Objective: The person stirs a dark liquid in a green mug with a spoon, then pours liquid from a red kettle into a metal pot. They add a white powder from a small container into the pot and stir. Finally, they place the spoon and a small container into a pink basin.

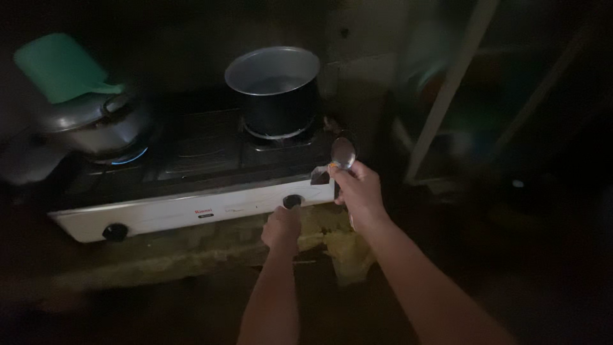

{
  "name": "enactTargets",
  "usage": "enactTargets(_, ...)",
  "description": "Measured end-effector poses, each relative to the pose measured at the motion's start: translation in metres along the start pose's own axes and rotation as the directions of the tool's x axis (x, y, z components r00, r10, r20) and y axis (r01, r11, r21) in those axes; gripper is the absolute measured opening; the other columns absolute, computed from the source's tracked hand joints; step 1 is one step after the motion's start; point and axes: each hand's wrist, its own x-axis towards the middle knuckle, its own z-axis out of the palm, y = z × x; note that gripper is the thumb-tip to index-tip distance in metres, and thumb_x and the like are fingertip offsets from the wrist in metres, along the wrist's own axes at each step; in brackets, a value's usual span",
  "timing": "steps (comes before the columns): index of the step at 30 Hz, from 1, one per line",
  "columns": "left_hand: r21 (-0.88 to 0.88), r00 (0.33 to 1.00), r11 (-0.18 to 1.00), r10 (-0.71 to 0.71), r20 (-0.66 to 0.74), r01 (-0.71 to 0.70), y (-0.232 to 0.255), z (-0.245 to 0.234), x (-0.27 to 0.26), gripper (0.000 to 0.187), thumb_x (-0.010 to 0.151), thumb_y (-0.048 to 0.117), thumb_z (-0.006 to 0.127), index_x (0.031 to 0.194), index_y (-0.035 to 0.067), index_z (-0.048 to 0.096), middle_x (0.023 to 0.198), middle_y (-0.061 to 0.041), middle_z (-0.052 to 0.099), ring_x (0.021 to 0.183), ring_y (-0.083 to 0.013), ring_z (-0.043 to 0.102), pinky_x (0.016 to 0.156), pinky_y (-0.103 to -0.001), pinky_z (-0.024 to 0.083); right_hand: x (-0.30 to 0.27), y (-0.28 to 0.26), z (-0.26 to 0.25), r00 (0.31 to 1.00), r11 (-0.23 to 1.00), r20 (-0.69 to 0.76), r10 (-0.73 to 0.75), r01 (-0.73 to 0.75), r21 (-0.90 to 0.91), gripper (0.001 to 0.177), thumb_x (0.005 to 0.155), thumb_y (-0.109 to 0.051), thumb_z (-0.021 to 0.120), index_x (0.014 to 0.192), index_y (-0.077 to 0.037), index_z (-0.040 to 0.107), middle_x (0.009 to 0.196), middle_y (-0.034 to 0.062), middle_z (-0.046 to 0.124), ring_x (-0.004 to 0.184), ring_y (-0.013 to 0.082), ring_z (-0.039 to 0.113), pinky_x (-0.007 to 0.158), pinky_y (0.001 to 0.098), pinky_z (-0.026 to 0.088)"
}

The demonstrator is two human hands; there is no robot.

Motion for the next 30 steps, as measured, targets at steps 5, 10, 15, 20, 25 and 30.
enactTargets(5,-0.018,0.986,0.995,0.091,-0.139,-0.095,-0.006,0.018,0.015,0.041,0.104,0.046,0.055,0.114,0.008,0.066,0.111,-0.017,0.072,0.102,-0.0355,0.072,0.084,-0.050,0.059,0.008,0.010,-0.003,0.999,1.000,-0.033,-0.020,0.019,-0.023,0.023,0.093,-0.026,0.072,0.101,-0.005,0.072,0.078,0.0019,0.064,0.058,0.0079,0.050,0.050,0.0284,0.043)
enactTargets(10,0.027,0.955,0.986,0.164,-0.247,-0.163,-0.011,0.035,0.035,0.034,0.101,0.041,0.059,0.110,0.009,0.067,0.107,-0.013,0.073,0.098,-0.0313,0.074,0.082,-0.047,0.060,0.014,0.012,-0.007,0.999,0.998,-0.036,-0.022,0.020,-0.053,0.023,0.091,-0.027,0.071,0.101,-0.006,0.072,0.080,-0.0019,0.067,0.059,0.0071,0.052,0.052,0.0278,0.048)
enactTargets(15,0.498,0.812,0.826,0.469,-0.349,-0.263,-0.011,0.044,0.044,0.016,0.101,0.023,0.061,0.106,0.010,0.069,0.104,-0.011,0.073,0.096,-0.0249,0.075,0.076,-0.042,0.062,0.016,0.019,-0.010,0.999,0.990,-0.044,0.012,-0.019,-0.141,0.025,0.093,-0.029,0.071,0.103,-0.006,0.072,0.074,0.0007,0.061,0.059,0.0084,0.051,0.053,0.0280,0.048)
enactTargets(20,0.432,0.894,0.862,0.388,-0.224,-0.266,0.004,0.003,0.009,0.030,0.100,0.039,0.063,0.106,0.009,0.067,0.106,-0.010,0.070,0.101,-0.0272,0.070,0.077,-0.043,0.060,0.012,0.005,-0.005,1.000,0.994,-0.025,0.016,-0.019,-0.108,0.026,0.092,-0.027,0.070,0.105,-0.005,0.073,0.074,-0.0001,0.063,0.059,0.0089,0.052,0.052,0.0286,0.046)
enactTargets(25,0.320,0.910,0.908,0.349,-0.225,-0.270,0.020,-0.079,-0.048,0.048,0.096,0.049,0.069,0.113,0.005,0.064,0.105,-0.013,0.072,0.097,-0.0236,0.074,0.081,-0.039,0.062,-0.001,-0.047,0.014,0.997,0.985,0.008,0.071,-0.069,-0.156,0.028,0.092,-0.029,0.069,0.106,-0.006,0.074,0.082,0.0010,0.066,0.061,0.0090,0.055,0.056,0.0290,0.048)
enactTargets(30,0.273,0.665,0.898,0.439,-0.604,-0.345,0.017,-0.173,-0.106,0.043,0.086,0.041,0.078,0.104,0.004,0.069,0.114,-0.016,0.062,0.102,-0.0337,0.066,0.076,-0.044,0.060,-0.027,-0.116,0.043,0.992,0.973,-0.024,0.120,-0.123,-0.196,0.029,0.094,-0.029,0.070,0.111,-0.006,0.073,0.084,0.0062,0.064,0.062,0.0106,0.051,0.059,0.0301,0.048)
